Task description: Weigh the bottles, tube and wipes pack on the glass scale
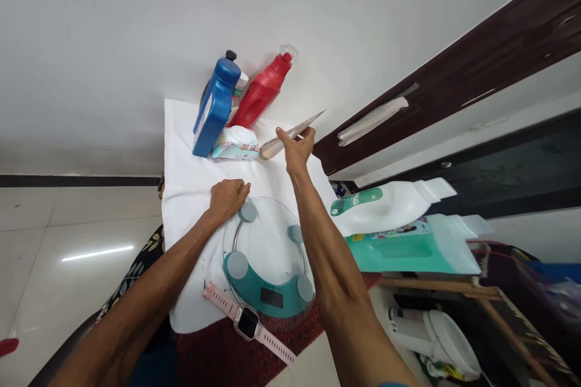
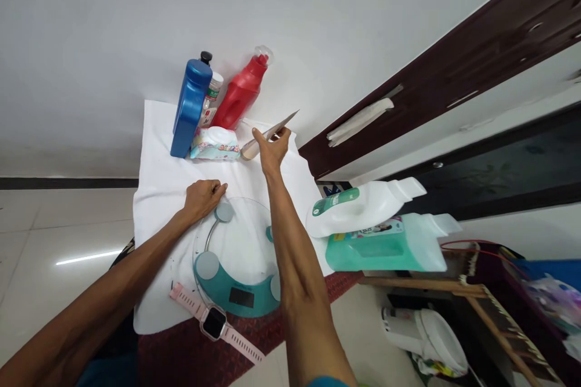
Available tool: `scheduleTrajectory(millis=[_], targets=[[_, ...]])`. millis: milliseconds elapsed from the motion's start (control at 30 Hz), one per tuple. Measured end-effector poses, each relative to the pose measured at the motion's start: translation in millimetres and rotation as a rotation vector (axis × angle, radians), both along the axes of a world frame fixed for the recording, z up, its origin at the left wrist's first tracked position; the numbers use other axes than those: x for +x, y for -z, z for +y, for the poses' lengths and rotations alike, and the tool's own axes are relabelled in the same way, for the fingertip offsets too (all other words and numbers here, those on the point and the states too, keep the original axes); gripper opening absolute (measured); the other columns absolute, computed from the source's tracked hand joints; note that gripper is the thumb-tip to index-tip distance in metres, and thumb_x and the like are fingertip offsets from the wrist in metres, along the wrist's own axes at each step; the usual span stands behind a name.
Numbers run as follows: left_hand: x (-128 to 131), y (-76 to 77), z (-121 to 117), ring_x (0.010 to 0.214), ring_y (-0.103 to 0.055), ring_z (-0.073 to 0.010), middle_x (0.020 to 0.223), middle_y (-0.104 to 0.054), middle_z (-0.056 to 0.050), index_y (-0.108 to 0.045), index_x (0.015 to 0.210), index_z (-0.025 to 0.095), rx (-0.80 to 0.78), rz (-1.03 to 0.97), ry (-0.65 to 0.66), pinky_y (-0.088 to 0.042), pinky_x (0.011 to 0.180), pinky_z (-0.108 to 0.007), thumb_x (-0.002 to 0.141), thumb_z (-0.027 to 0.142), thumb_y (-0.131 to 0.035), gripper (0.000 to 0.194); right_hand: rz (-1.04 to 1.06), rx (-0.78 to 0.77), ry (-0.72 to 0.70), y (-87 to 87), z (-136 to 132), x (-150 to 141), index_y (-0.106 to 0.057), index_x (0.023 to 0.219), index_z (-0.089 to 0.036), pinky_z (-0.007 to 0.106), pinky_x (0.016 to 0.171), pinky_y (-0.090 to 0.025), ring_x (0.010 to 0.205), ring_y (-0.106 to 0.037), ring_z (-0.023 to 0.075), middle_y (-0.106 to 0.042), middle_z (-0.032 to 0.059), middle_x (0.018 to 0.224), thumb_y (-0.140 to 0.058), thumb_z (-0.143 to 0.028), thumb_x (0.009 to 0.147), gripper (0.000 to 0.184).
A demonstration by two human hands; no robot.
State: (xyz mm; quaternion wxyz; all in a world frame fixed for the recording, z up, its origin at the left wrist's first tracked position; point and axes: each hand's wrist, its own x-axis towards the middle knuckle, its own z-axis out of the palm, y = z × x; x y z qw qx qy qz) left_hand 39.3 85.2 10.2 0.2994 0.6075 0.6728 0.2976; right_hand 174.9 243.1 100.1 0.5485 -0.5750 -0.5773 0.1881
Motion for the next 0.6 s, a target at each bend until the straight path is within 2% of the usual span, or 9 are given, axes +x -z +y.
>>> scheduleTrajectory(millis=[67,133,200,300,433,500,600], targets=[[0.4,-0.4,0.0,0.082,-0.067,-0.026,0.079,-0.071,-0.009,-0.061,0.074,0.021,0.003,0.01,0.002,-0.03,0.071,-0.036,0.11,0.044,-0.05,0.044,0.03,0.1,-0.084,-10.6,-33.0,18.1,-0.059,0.103,-0.026,0.041,0.098,-0.058,0.101,-0.069,0.0209,-0.069,0.0028,0.109,-0.096,-0.046,0.065,0.057],[0.8,-0.6,0.2,0.084,-0.068,-0.0264,0.08,-0.072,-0.009,-0.061,0.074,0.021,0.007,0.019,0.006,-0.03,0.071,-0.036,0.11,0.044,-0.05,0.044,0.08,0.156,-0.168,-23.5,-73.5,36.7,-0.065,0.1,-0.025,0.045,0.1,-0.06,0.101,-0.07,0.0228,-0.072,0.0034,0.104,-0.095,-0.049,0.068,0.05],[1.1,-0.6,0.4,0.085,-0.067,-0.0269,0.081,-0.072,-0.01,-0.06,0.074,0.021,0.008,0.03,0.01,-0.029,0.071,-0.036,0.109,0.044,-0.05,0.044,0.079,0.12,-0.205,-35.5,-118.0,53.8,-0.071,0.099,-0.023,0.047,0.104,-0.06,0.105,-0.072,0.0243,-0.076,0.0059,0.108,-0.094,-0.048,0.072,0.044],[1.1,-0.5,1.1,0.085,-0.066,-0.0268,0.081,-0.072,-0.01,-0.058,0.073,0.021,0.012,0.043,0.014,-0.028,0.071,-0.036,0.109,0.044,-0.049,0.044,0.017,0.029,-0.196,-44.8,-182.0,73.6,-0.074,0.103,-0.023,0.049,0.101,-0.062,0.11,-0.074,0.0276,-0.079,0.0081,0.113,-0.097,-0.045,0.07,0.046],[0.9,0.0,1.8,0.081,-0.063,-0.0256,0.077,-0.069,-0.008,-0.052,0.069,0.021,0.033,0.058,0.003,-0.027,0.07,-0.036,0.108,0.044,-0.051,0.045,-0.049,-0.045,-0.155,-36.5,-241.2,85.4,-0.075,0.113,-0.024,0.05,0.097,-0.065,0.11,-0.076,0.0307,-0.081,0.0098,0.113,-0.098,-0.046,0.069,0.054],[1.0,0.1,2.1,0.081,-0.062,-0.0254,0.077,-0.068,-0.008,-0.052,0.069,0.021,0.042,0.066,-0.008,-0.027,0.07,-0.036,0.107,0.043,-0.051,0.044,-0.064,-0.08,-0.139,-27.0,-255.7,86.5,-0.075,0.115,-0.024,0.052,0.098,-0.065,0.109,-0.077,0.0313,-0.082,0.0099,0.112,-0.098,-0.047,0.068,0.057],[1.1,-0.1,2.2,0.081,-0.062,-0.0254,0.077,-0.067,-0.008,-0.054,0.07,0.021,0.05,0.075,-0.017,-0.029,0.071,-0.035,0.107,0.043,-0.051,0.044,-0.05,-0.122,-0.12,-14.0,-263.0,86.7,-0.076,0.113,-0.023,0.052,0.1,-0.063,0.109,-0.078,0.0314,-0.082,0.0116,0.116,-0.097,-0.048,0.068,0.056]])
